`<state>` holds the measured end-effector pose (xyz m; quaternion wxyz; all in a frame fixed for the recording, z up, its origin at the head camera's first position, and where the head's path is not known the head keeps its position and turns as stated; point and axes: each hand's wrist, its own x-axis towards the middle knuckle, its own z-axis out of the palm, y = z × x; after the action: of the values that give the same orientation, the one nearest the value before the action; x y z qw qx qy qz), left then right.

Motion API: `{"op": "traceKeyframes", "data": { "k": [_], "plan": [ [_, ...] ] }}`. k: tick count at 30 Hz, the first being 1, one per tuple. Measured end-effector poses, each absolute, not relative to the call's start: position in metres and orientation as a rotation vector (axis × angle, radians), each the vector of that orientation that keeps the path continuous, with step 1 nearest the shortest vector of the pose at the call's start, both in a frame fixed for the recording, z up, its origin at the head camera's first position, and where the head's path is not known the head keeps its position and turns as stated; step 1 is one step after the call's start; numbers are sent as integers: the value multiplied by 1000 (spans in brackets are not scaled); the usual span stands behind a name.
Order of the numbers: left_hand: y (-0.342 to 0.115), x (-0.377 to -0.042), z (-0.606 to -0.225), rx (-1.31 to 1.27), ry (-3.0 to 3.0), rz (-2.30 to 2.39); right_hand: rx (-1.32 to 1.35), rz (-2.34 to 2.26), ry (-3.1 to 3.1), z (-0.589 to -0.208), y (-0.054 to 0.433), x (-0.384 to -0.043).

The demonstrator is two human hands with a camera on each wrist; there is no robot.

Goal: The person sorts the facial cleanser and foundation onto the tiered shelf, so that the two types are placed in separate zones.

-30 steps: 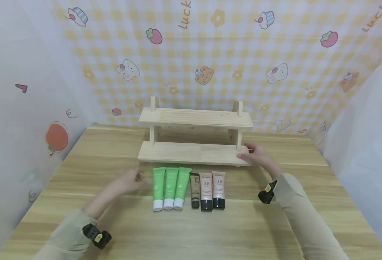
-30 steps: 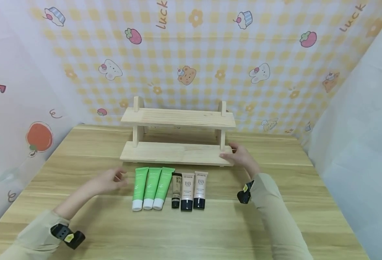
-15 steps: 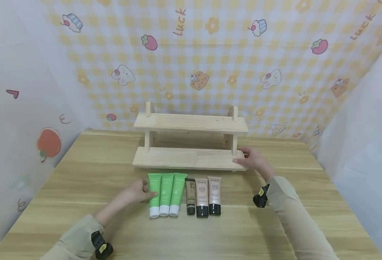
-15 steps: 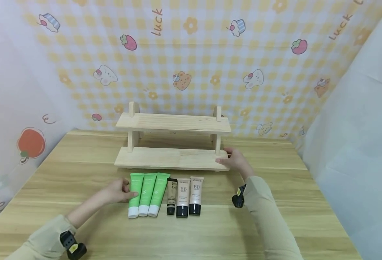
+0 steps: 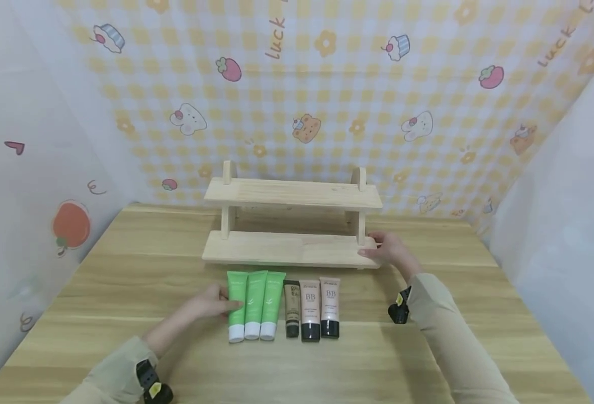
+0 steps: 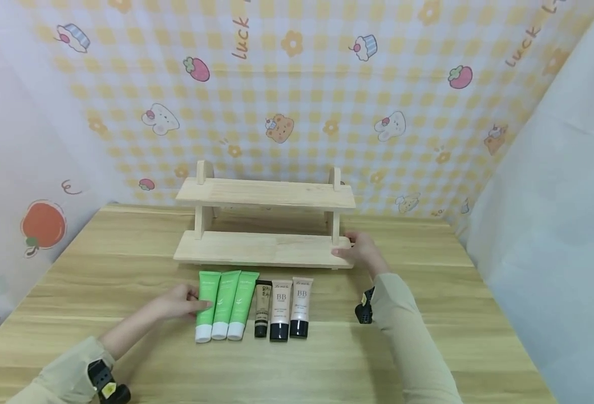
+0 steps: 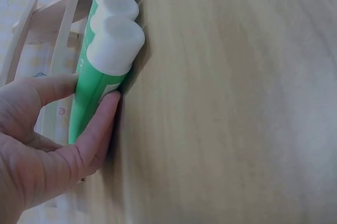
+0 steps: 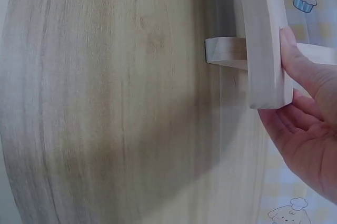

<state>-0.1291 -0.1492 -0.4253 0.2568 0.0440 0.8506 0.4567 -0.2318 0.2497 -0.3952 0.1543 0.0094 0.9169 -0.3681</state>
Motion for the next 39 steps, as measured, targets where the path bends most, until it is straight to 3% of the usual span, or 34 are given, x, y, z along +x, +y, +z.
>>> {"op": "traceKeyframes", "data": {
  "k": [23, 39],
  "plan": [
    [-169, -117, -417, 96, 2257, 1387, -12, -1030, 2646, -393, 250, -232],
    [-146, -130, -392, 92, 2319, 1325, 78, -1018, 2601, -391, 249, -232]
  ]
}}
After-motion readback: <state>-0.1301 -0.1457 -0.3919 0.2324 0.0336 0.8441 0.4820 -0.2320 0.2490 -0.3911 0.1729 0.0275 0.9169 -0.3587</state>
